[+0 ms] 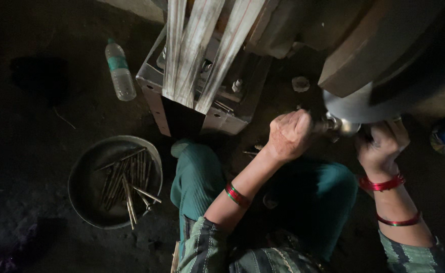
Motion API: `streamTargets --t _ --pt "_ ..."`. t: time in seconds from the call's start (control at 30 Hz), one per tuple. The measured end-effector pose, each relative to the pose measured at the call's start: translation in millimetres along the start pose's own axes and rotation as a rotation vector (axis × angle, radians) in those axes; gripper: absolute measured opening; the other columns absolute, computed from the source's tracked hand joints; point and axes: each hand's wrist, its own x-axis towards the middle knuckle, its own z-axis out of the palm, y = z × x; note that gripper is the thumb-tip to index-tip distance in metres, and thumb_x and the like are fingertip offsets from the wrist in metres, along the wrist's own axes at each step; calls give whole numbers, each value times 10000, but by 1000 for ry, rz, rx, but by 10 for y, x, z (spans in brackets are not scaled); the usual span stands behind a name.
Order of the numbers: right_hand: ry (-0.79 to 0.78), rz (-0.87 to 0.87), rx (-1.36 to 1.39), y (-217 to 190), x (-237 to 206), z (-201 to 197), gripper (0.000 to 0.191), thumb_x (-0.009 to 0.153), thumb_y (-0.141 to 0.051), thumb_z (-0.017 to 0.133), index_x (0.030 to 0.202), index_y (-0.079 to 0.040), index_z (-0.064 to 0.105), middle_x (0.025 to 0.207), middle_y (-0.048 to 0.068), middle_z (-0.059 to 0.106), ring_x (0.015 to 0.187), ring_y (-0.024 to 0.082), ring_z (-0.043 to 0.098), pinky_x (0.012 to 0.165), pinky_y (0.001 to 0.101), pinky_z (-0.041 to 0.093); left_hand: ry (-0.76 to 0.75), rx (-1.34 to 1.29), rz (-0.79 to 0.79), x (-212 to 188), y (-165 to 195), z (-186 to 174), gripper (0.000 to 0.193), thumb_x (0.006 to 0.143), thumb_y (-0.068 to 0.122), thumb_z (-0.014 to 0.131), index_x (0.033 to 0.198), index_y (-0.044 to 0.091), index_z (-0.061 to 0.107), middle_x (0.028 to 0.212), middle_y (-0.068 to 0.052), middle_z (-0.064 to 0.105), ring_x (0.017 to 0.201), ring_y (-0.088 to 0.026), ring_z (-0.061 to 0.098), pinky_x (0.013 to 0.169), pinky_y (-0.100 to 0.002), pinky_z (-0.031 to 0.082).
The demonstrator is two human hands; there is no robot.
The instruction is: The person sits on the floor at a bench-mounted grinding and buffing machine, holding small brass metal parts against the spinning wheel to polish and shape them. They repeatedly reposition and turn each part, then place finished pieces aside and pick up new parts from a tray on the floor.
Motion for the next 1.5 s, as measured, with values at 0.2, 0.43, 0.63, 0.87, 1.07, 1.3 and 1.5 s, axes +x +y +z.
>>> streamTargets --t 0.2,0.43,0.63,0.87,1.07,1.3,1.5 --pt "78 -130 -51 -172 144 -115 325 998 -308 757 1017 11 701 1083 164 727 1109 364 728 915 433 608 85 43 136 -54 71 -81 310 757 152 703 996 0 578 1025 -198 687 869 -340 708 775 -434 578" --pt "54 -62 -11 80 -41 -10 212 1092 -196 739 1082 16 729 1069 161 716 1066 313 723 947 353 599 41 -9 60 31 12 -47 289 866 215 762 964 39 554 966 -150 672 843 -300 704 748 -406 572" --pt "-56 28 -11 155 -124 -27 268 1095 -131 706 849 -48 637 939 68 674 852 207 631 783 258 466 -57 -51 -199 48 8 51 427 806 297 843 895 69 493 787 -121 627 724 -334 657 628 -449 504" --pt "-310 -19 -199 -136 113 -270 252 946 -81 761 767 -39 588 789 84 601 698 233 596 631 316 448 -17 -174 -427 3 91 28 558 748 311 883 1057 33 510 838 -144 698 779 -381 703 635 -433 553" --pt "-351 -63 -209 -357 187 -316 260 971 -205 794 854 -38 632 786 83 654 668 209 625 598 327 483 -78 -251 -549 40 170 -203 619 752 446 886 1020 40 504 818 -152 713 755 -379 713 633 -412 563" --pt "-461 205 -67 -445 253 -257 368 958 -289 799 766 -28 625 681 88 631 539 185 577 506 309 447 -139 -401 -575 288 198 -375 557 797 314 909 1023 -14 519 807 -163 724 692 -269 662 633 -380 557" --pt "-525 172 0 -626 449 -392 260 934 -242 771 879 -21 646 755 96 667 610 222 647 582 345 507 -106 -755 -551 145 230 -453 465 830 91 867 1139 -36 544 941 -99 774 836 -79 697 695 -303 585"
